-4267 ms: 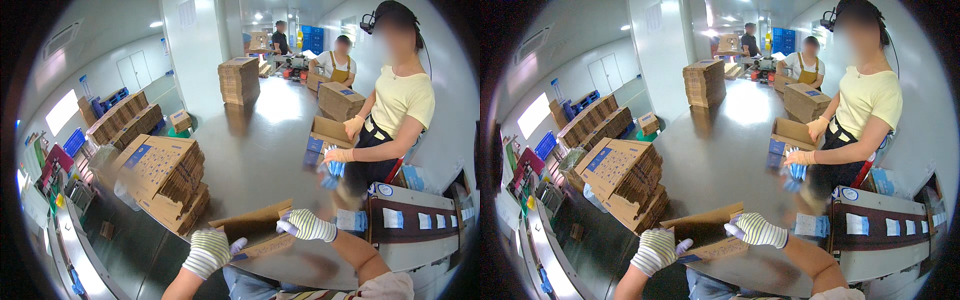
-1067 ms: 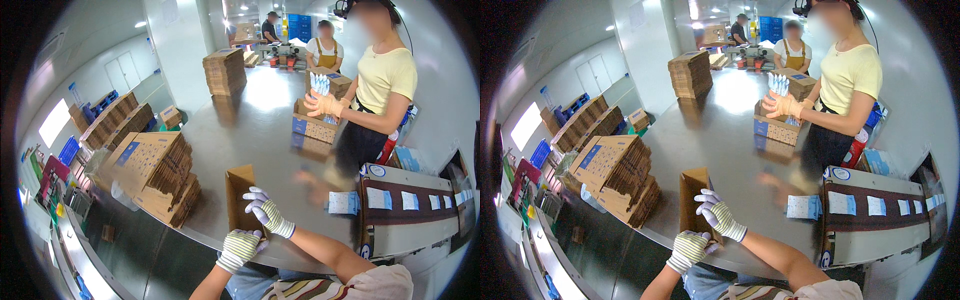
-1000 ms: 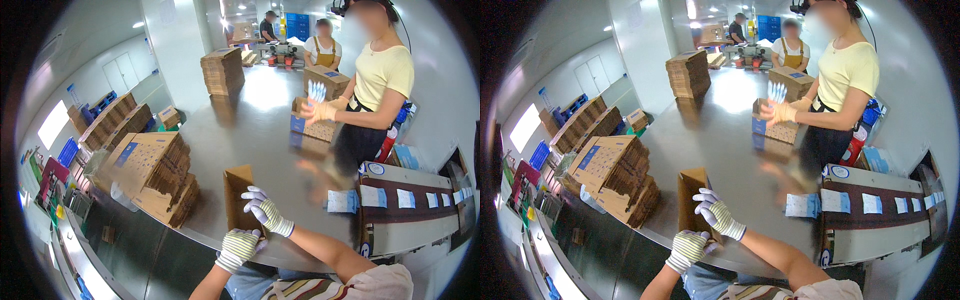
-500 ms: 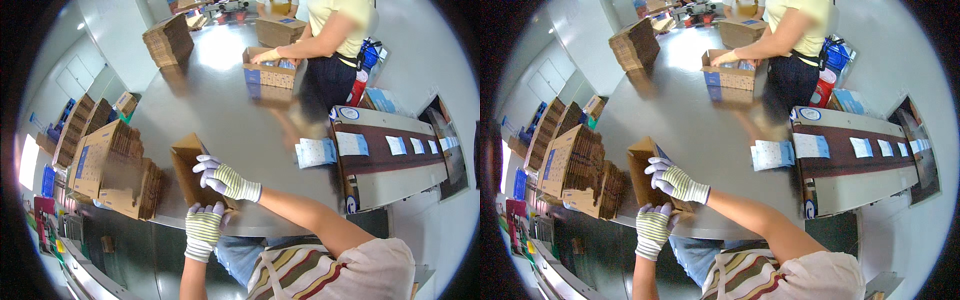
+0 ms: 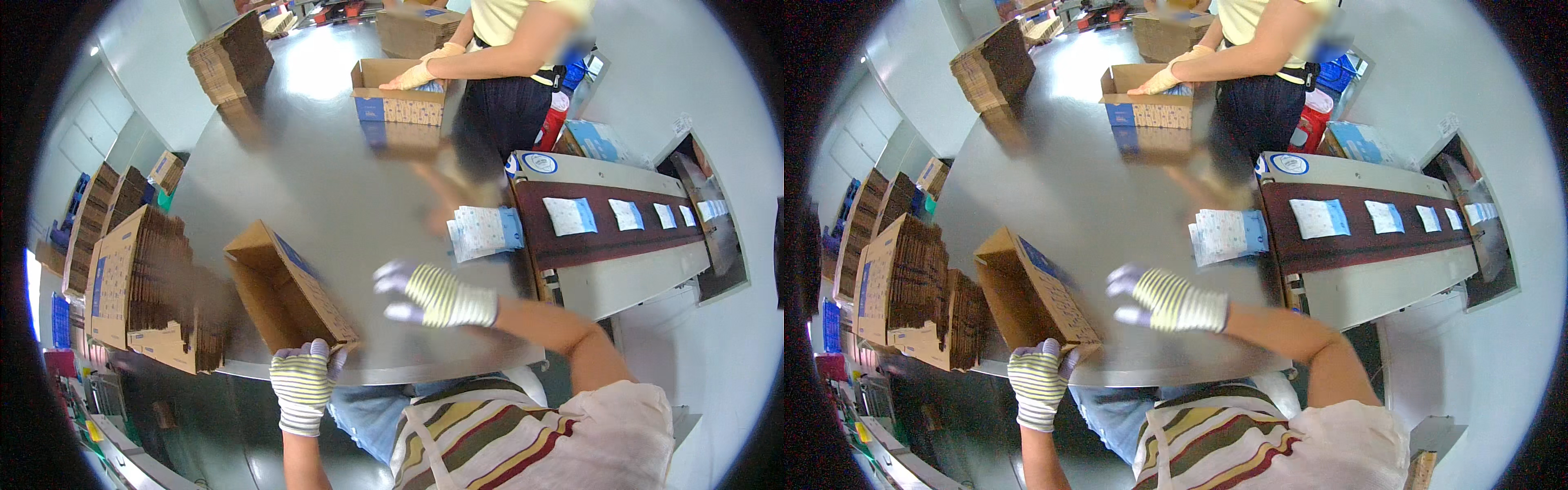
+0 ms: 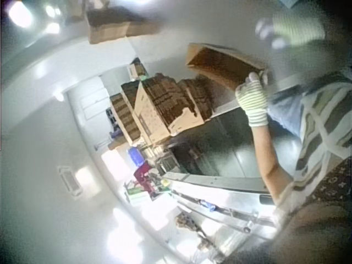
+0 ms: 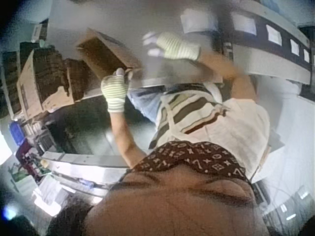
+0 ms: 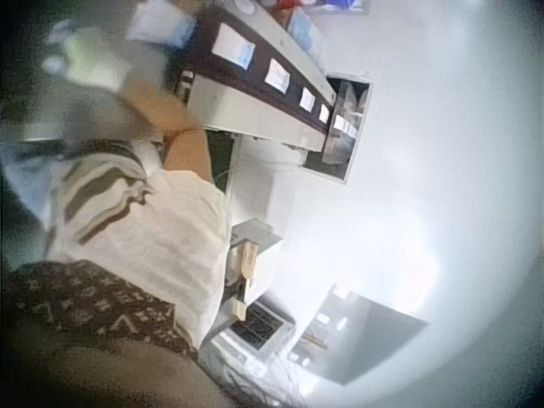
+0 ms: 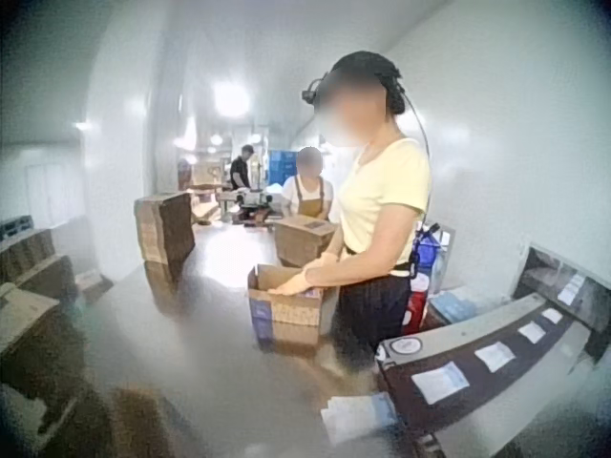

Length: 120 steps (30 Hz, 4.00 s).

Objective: The person takes items from a conveyor belt and packs them into a cardboard box.

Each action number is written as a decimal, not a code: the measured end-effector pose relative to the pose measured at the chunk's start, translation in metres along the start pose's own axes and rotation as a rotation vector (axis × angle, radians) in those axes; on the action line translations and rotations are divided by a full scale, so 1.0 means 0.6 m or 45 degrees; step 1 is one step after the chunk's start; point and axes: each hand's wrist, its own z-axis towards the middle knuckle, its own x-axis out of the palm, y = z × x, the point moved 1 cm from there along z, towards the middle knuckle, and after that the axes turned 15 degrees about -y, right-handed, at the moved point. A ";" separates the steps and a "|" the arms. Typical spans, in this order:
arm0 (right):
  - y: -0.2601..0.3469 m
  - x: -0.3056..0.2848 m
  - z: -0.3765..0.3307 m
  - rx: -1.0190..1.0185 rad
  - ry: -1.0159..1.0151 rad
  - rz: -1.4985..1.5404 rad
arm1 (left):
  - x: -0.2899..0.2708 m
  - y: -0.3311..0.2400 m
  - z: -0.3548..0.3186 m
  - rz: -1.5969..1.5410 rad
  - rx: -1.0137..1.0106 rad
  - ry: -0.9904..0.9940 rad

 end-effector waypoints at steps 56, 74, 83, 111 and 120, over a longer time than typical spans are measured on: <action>0.016 0.015 -0.057 -0.013 0.597 -0.841 | 0.004 0.000 0.001 -0.049 -0.125 0.038; -0.008 0.025 0.024 0.421 -0.192 0.855 | -0.006 -0.003 0.003 -0.062 -0.075 0.153; 0.091 0.178 0.166 -0.221 -0.001 0.324 | 0.007 -0.014 -0.045 0.059 -0.151 0.095; 0.141 0.120 0.081 -0.299 0.241 -0.495 | 0.076 0.116 0.102 -0.356 -0.305 1.481; 0.025 0.042 0.100 0.191 0.141 0.118 | 0.034 0.043 0.060 -0.305 -0.285 0.700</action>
